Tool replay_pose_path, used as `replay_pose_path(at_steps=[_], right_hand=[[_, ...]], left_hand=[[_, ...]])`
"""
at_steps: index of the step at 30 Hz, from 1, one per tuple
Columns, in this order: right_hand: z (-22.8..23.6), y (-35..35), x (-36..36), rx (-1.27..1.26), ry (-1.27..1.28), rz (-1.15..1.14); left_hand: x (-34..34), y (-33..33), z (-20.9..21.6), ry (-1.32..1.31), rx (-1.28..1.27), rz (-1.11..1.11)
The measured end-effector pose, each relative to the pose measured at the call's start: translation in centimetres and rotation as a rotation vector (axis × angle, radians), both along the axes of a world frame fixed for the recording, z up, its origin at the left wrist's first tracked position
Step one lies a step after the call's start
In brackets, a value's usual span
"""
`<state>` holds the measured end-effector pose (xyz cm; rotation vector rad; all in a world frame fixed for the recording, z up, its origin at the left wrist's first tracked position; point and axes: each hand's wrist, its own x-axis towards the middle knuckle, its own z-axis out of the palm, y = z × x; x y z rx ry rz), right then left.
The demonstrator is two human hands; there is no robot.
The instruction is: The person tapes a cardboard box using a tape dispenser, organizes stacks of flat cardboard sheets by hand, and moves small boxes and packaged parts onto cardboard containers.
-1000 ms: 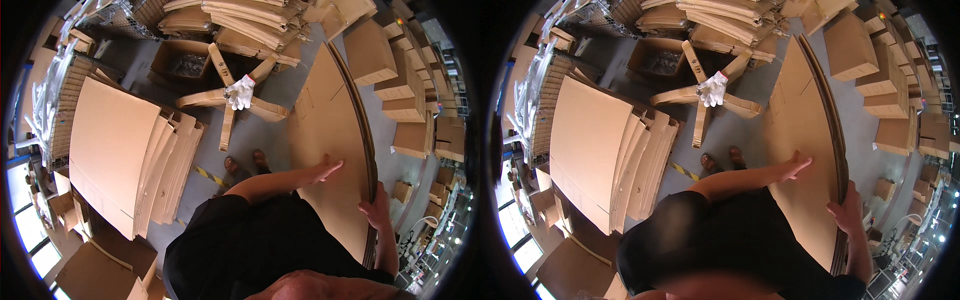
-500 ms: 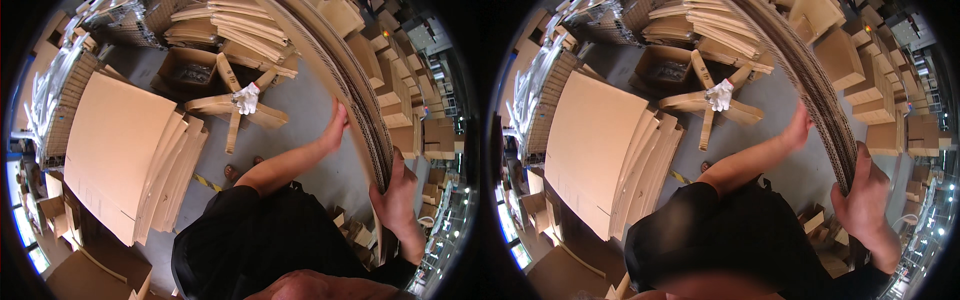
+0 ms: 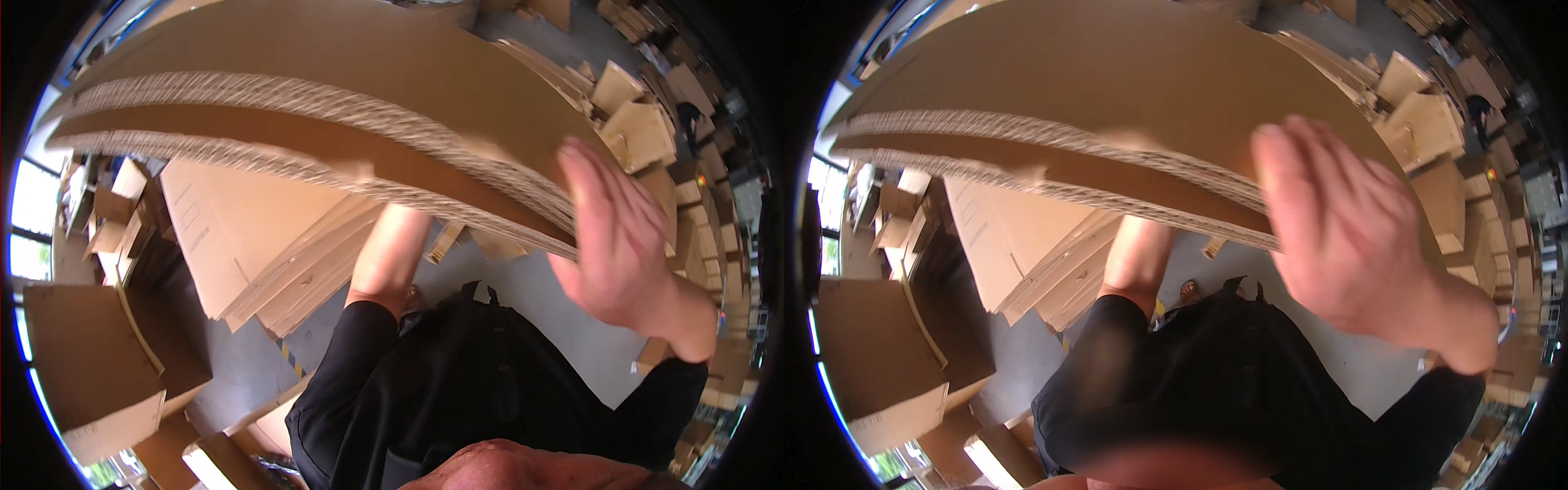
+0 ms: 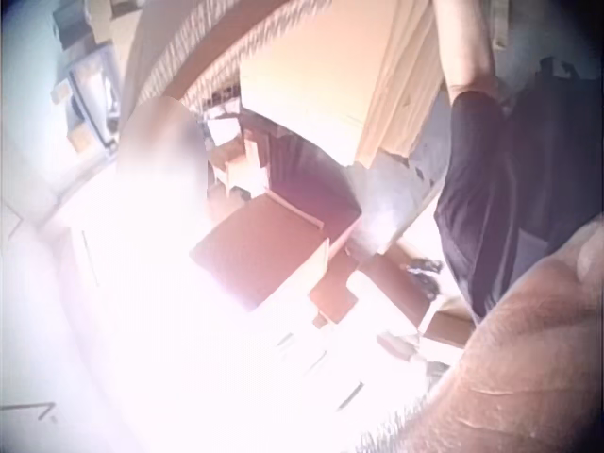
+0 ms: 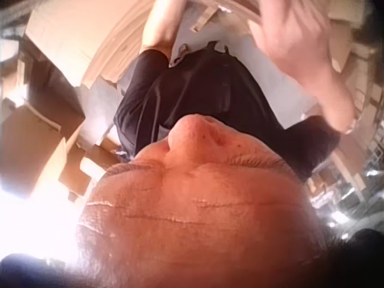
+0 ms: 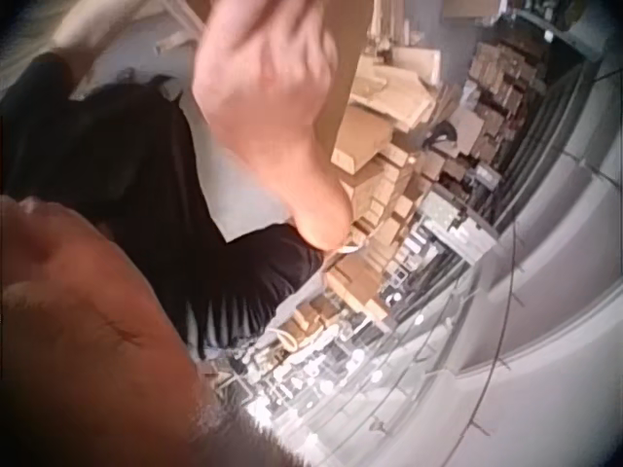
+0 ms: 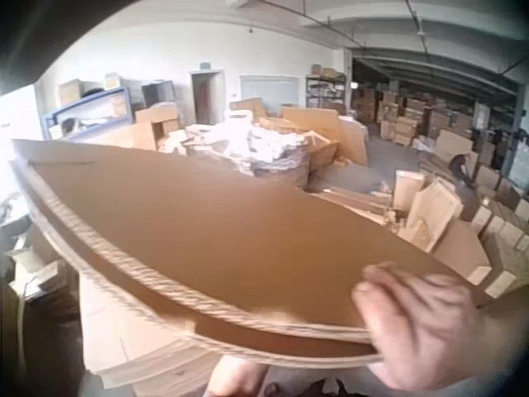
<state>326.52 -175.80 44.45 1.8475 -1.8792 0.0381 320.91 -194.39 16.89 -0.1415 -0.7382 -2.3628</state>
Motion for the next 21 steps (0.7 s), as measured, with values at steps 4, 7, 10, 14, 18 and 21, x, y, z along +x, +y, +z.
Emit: replay_pose_path(at_steps=[4,7,10,14,18,21], right_hand=[[-3.3,-8.5,0.6,-0.096,0.102,0.214],[-9.9,-15.7,2.5,-0.089,0.168,0.312],[-21.6,-20.2,1.9,-0.043,0.03,0.359],[-42.9,-20.1,3.3,0.304,-0.11,0.425],[-40.8,-17.9,1.8,0.41,-0.623,0.353],[-39.6,-18.5,-4.0,0.108,-0.807,0.044]], left_hand=[[9.1,-14.7,-2.9,-0.12,-0.109,0.2],[19.3,-20.8,-6.2,-0.248,-0.155,0.374],[23.1,-15.0,-9.2,-0.328,-0.229,0.485],[33.8,-4.6,-21.7,-1.164,0.144,0.249],[40.2,-1.2,-23.7,-0.926,0.698,0.453],[40.4,-3.6,-22.4,-0.898,0.775,0.508]])
